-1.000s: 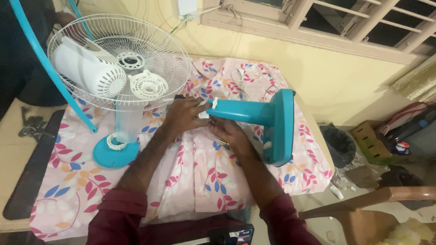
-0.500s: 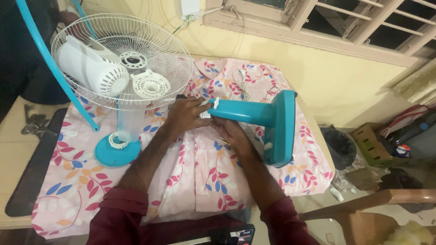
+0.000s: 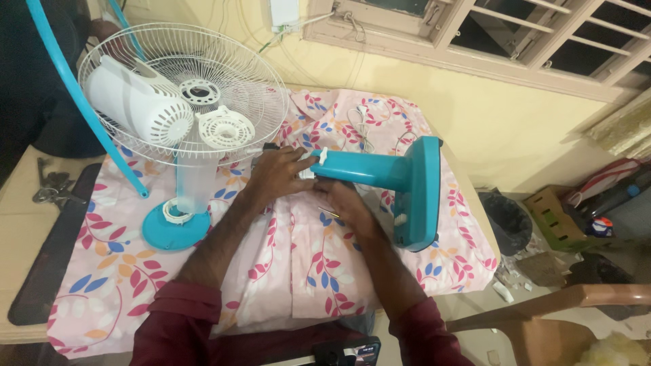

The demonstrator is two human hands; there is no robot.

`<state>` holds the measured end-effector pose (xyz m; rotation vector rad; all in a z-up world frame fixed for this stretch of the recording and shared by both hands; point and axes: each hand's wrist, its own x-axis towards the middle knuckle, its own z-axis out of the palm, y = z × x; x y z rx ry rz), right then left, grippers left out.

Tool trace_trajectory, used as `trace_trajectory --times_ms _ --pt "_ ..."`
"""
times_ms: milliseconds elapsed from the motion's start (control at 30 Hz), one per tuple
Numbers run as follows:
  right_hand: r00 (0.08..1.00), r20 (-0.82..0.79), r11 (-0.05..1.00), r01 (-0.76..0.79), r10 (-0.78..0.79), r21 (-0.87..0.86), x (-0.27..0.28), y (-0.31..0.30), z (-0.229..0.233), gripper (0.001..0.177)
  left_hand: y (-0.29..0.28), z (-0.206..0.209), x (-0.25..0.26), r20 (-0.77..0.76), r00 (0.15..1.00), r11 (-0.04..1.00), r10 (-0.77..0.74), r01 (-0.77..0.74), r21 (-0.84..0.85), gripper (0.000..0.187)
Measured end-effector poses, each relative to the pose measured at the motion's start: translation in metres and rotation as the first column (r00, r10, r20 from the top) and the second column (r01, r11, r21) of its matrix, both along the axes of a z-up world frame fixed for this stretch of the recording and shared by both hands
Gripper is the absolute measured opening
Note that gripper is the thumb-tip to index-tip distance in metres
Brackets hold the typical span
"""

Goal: The person uses a screwdriver to loosen and tighten screws on the motor housing of a disassembled pedestal fan. They repeatedly adjust the motor assembly and the fan neck, then remove the motor housing to expose internal components.

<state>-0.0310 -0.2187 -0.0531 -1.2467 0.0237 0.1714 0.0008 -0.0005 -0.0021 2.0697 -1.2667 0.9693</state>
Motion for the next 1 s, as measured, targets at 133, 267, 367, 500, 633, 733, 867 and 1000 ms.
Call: trace_trajectory --times_ms 133,267,367,500,633,733,867,1000 --pt "0.996 0.051 0.993 0.065 -0.071 0.100 0.006 -0.006 -0.009 0.039 0.001 0.002 -0.001 0.021 1.000 1.000 -0.007 0.007 0.006 0.056" --pt "0.942 0.325 0.994 0.102 -0.086 -0.032 0.013 -0.021 -0.031 0.039 0.002 0.004 -0.003 0.024 1.000 1.000 -0.012 0.012 0.004 0.056" --pt "0.804 0.592 0.613 0.440 0.057 -0.656 0.035 -0.024 -0.038 0.028 0.003 0.004 -0.004 0.015 1.000 1.000 0.001 -0.001 0.006 0.054" --pt "0.583 0.752 0.559 0.529 0.308 -0.639 0.037 -0.012 -0.043 0.042 0.005 0.010 0.000 0.046 0.999 1.000 0.006 -0.005 -0.020 0.058" --pt "0.551 0.703 0.378 0.596 0.449 -0.708 0.028 -0.004 -0.048 0.032 0.005 0.009 0.000 0.014 1.000 0.998 0.001 0.000 -0.055 0.056" --pt "0.697 0.646 0.362 0.541 0.312 -0.759 0.035 -0.002 -0.050 0.035 0.008 0.011 -0.001 0.000 1.000 0.999 -0.010 0.010 -0.040 0.057" --pt "0.764 0.568 0.331 0.474 0.306 -0.816 0.059 -0.001 -0.055 0.052 0.008 0.018 0.000 0.097 0.995 0.999 -0.027 0.031 -0.041 0.055" --pt "0.724 0.586 0.375 0.463 0.363 -0.804 0.080 -0.003 -0.071 0.054 0.009 0.019 -0.003 0.323 0.945 0.999 -0.040 0.033 0.027 0.034"
